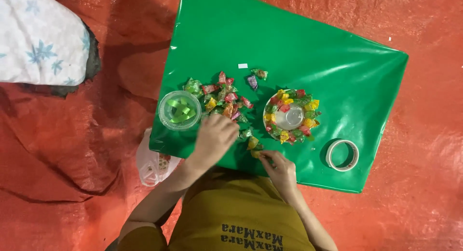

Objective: The person attaches colorful wrapped candies around the edge of a small plastic cup using tape to create a decorative flower-like craft.

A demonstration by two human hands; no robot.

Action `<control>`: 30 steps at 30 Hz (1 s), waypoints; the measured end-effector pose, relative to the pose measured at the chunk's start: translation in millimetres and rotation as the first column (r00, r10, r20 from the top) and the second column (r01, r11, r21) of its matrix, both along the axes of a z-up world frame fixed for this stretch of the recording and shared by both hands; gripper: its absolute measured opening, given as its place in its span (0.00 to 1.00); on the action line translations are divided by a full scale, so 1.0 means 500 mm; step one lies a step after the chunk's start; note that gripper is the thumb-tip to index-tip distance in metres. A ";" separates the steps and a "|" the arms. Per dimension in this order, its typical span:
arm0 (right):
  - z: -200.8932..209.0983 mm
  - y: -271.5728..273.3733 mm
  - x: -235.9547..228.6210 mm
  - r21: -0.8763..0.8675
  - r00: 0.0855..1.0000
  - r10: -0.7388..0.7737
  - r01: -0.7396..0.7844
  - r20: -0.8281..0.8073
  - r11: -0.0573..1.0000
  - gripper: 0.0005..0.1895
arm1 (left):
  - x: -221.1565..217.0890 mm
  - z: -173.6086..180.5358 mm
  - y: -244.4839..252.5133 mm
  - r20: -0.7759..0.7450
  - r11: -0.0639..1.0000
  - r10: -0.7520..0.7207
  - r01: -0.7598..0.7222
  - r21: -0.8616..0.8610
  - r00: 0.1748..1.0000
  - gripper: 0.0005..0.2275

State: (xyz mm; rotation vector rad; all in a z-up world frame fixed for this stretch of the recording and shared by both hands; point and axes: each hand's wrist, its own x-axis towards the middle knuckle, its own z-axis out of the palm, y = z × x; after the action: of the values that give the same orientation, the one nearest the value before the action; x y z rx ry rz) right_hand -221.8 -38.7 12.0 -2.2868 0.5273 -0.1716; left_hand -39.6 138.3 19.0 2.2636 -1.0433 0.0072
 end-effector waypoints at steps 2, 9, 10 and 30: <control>0.012 -0.002 0.009 -0.039 0.999 0.024 -0.022 0.036 0.999 0.12 | -0.016 0.014 -0.014 -0.005 1.000 -0.007 0.007 0.010 1.000 0.04; 0.025 -0.021 0.009 -0.215 0.979 0.019 0.026 0.202 0.976 0.13 | -0.035 0.072 -0.035 0.070 0.999 -0.033 0.034 -0.005 0.997 0.04; 0.033 -0.017 0.016 -0.218 0.978 0.016 0.030 0.206 0.976 0.13 | -0.041 0.045 -0.031 0.073 0.999 -0.036 0.037 -0.007 0.997 0.04; 0.131 -0.065 0.029 0.321 0.972 -0.056 -0.021 0.229 0.947 0.15 | -0.054 0.082 -0.108 -0.482 0.816 -0.507 0.217 -0.536 0.714 0.21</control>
State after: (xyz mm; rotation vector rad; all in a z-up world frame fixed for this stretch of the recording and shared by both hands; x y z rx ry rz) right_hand -207.4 -71.4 77.7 -1.9123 0.4179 -0.3368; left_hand -66.7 84.2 60.2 1.4346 -0.9866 -0.5707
